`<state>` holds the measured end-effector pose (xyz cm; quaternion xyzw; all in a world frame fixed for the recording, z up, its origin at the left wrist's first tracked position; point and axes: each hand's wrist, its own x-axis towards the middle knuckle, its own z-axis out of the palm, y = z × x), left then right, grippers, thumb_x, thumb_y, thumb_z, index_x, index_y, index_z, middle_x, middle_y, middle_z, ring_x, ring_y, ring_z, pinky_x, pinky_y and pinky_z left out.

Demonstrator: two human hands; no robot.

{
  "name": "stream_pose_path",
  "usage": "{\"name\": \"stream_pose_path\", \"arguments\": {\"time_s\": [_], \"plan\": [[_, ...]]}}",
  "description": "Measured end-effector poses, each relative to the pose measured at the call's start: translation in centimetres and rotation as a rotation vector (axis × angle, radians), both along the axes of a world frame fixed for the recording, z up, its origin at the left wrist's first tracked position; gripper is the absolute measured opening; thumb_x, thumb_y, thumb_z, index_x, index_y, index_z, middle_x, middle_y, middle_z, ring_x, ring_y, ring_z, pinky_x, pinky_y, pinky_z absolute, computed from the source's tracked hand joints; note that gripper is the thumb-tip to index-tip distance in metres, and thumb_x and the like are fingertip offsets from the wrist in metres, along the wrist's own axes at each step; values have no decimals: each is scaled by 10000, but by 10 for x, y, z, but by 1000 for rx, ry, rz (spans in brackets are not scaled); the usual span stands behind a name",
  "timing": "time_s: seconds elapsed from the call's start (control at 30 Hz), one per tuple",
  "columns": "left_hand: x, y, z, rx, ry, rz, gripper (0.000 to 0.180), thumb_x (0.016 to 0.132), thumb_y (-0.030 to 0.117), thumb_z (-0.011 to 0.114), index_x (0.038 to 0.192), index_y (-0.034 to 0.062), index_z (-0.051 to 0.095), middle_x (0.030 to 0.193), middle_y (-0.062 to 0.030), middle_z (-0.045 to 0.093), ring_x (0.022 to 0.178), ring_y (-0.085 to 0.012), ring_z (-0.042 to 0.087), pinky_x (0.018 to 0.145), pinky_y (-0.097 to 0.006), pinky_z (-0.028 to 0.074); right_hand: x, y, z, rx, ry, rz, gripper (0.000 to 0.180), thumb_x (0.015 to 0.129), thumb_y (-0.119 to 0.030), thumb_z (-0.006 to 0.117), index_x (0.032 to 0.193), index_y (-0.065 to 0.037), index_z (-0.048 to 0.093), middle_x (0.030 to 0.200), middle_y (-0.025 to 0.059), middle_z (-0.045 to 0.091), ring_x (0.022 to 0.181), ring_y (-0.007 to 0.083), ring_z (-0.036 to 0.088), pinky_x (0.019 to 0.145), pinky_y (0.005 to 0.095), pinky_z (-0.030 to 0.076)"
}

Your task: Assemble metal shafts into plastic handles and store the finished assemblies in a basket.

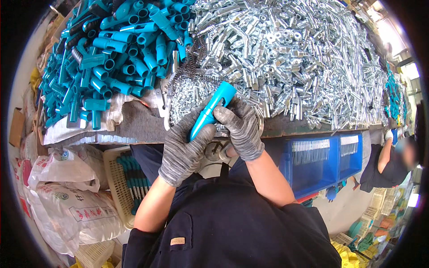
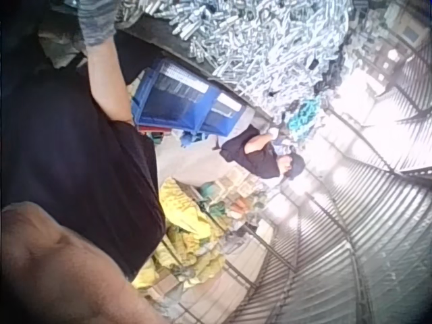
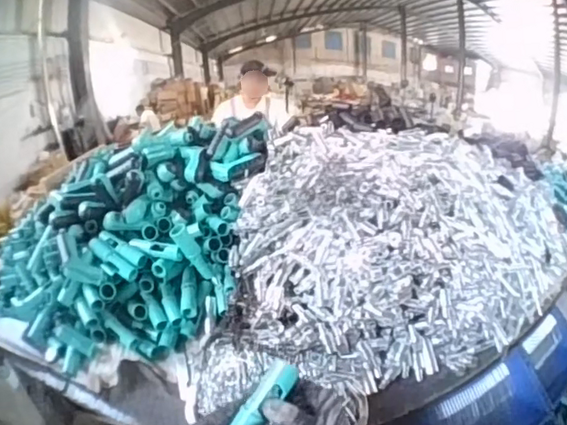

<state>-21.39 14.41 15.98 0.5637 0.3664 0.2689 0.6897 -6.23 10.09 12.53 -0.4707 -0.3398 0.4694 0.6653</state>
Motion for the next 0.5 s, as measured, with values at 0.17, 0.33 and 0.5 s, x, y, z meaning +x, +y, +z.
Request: {"name": "stream_pose_path", "arguments": {"time_s": [0.17, 0.33, 0.5], "plan": [[8, 6, 5, -87, 65, -32, 353, 878, 191, 666, 1159, -15, 607, 898, -12, 632, 799, -62, 552, 699, -227, 475, 13, 0, -13, 24, 254, 79, 534, 869, -435, 622, 1126, 30, 579, 1014, 110, 638, 931, 199, 616, 848, 353, 498], [25, 6, 2, 241, 70, -35, 380, 868, 311, 667, 1057, -16, 619, 783, -27, 596, 706, -77, 497, 631, -247, 426, -3, -7, 1, 26, 314, -77, 464, 883, -417, 613, 1118, -17, 612, 1025, 60, 636, 953, 137, 577, 870, 296, 457], [28, 51, -16, 670, 507, -191, 250, 883, 236, 616, 1057, 57, 633, 831, -123, 642, 760, -237, 605, 706, -342, 483, 35, -14, -13, 138, 608, -281, 450, 894, -434, 583, 1121, -50, 528, 992, 99, 597, 962, 226, 578, 815, 375, 496]]}}
